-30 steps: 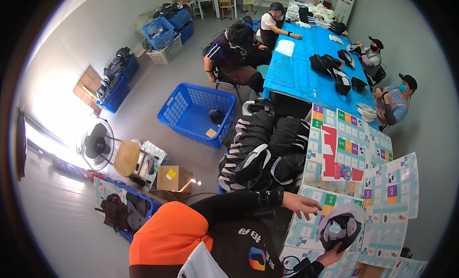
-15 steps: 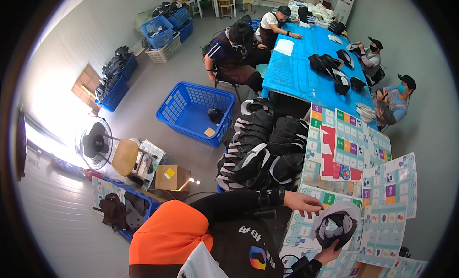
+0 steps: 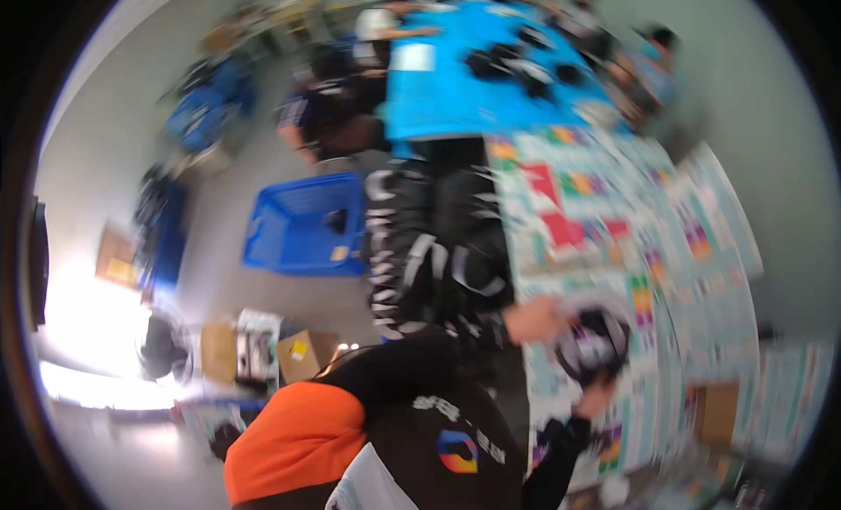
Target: The person applies adhesive to various shoe components using a brush and stacks them together.
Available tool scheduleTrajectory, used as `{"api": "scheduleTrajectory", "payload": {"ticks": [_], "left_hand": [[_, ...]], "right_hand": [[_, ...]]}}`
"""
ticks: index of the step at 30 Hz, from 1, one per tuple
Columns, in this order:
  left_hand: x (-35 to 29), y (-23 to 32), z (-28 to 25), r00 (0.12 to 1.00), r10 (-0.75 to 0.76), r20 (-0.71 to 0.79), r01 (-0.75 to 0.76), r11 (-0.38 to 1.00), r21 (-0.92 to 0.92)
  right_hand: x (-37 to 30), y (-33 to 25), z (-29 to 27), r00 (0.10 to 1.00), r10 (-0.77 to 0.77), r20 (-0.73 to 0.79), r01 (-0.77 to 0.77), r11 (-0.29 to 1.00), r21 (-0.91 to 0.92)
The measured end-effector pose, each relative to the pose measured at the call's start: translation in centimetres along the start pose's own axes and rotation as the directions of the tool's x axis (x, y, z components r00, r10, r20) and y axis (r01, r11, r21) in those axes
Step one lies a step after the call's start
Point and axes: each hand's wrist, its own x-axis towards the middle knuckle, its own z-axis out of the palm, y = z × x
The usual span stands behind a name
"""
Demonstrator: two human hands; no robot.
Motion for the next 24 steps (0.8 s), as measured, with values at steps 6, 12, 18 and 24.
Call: {"api": "scheduleTrajectory", "payload": {"ticks": [6, 12, 18, 24], "left_hand": [[2.7, 0.5, 1.0, 0.995, -0.1, -0.026, 0.103, 0.976, 0.194], [6.2, 1.3, 10.4, 0.978, -0.068, 0.197, -0.033, 0.883, 0.469], [8.0, 1.6, 17.8, 0.936, 0.097, 0.338, -0.271, 0.812, 0.518], [7.8, 0.8, 19.8, 0.903, -0.033, 0.429, -0.232, 0.801, 0.552]], "right_hand": [[-2.2, 6.5, 1.1, 0.967, 0.018, 0.254, -0.043, 0.995, 0.092], [-4.6, 18.0, -5.2, 0.899, 0.415, -0.139, -0.43, 0.779, -0.457], [-3.9, 26.6, -5.8, 0.915, 0.252, -0.314, -0.392, 0.737, -0.551], [-2.8, 26.4, -5.3, 0.855, 0.237, -0.461, -0.482, 0.692, -0.538]]}}
